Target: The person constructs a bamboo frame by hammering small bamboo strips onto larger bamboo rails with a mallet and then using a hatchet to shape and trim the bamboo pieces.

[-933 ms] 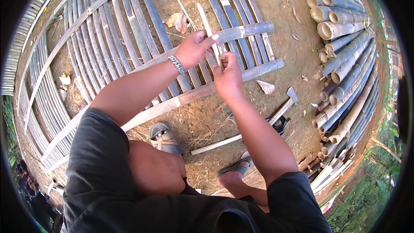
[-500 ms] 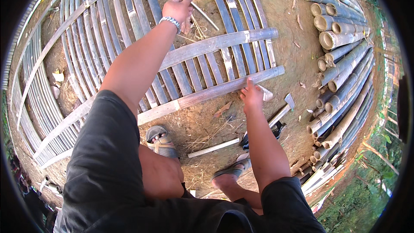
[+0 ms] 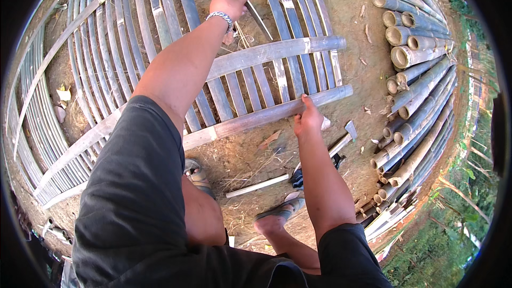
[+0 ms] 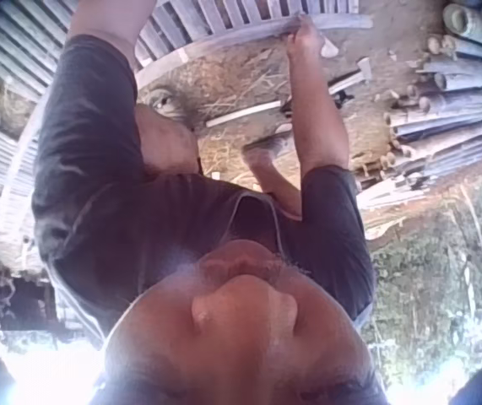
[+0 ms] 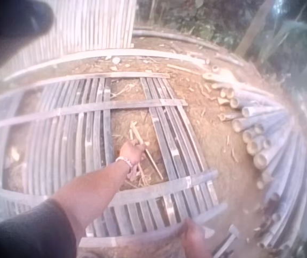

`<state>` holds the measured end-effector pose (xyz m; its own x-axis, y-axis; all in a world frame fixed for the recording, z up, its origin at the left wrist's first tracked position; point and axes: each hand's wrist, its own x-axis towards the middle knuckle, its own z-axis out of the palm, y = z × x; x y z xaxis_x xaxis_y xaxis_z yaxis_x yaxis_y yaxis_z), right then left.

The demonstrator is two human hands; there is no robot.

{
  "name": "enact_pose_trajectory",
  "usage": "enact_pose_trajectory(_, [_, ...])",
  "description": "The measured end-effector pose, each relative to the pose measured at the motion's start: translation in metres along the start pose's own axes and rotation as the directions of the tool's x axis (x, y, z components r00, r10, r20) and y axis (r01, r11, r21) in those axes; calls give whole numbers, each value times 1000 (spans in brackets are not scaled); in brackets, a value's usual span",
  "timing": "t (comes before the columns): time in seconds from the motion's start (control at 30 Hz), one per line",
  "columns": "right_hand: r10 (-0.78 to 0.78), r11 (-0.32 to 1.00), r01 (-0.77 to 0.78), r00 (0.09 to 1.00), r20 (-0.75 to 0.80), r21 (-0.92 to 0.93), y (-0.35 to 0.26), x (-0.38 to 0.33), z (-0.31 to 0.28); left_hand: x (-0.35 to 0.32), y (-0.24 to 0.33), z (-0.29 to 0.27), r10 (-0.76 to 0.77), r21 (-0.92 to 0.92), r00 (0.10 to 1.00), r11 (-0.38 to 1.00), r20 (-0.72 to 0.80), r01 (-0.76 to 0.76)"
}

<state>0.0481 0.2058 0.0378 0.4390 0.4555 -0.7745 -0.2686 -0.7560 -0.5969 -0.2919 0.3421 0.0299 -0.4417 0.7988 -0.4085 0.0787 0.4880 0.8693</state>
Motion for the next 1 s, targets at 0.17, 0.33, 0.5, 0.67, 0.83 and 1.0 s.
enact_pose_trajectory(0.17, [-95, 995, 95, 995, 26, 8, -14, -9, 12, 9, -2, 8, 5, 40, 1000, 999, -16, -5])
enact_pose_trajectory(0.33, [-155, 988, 155, 988, 16, 0, -22, -7, 23, 7, 0, 23, 8, 82, 1000, 997, -4, -8])
enact_pose_trajectory(0.5, [-100, 993, 102, 994, 38, -58, -19, -1, 24, 32, -17, 35, 116, 196, 992, 975, -56, -103])
enact_pose_trajectory(0.67, [-70, 995, 72, 997, 33, -69, -21, -4, 26, 37, -23, 34, 85, 226, 996, 970, 32, -90])
enact_pose_trajectory(0.83, [-66, 994, 70, 997, 41, -85, -23, -4, 23, 24, -6, 34, -19, 138, 995, 990, 94, 6])
enact_pose_trajectory(1.0, [-80, 994, 85, 994, 72, -75, -18, 4, 19, 27, -6, 30, 37, 199, 994, 978, 102, -57])
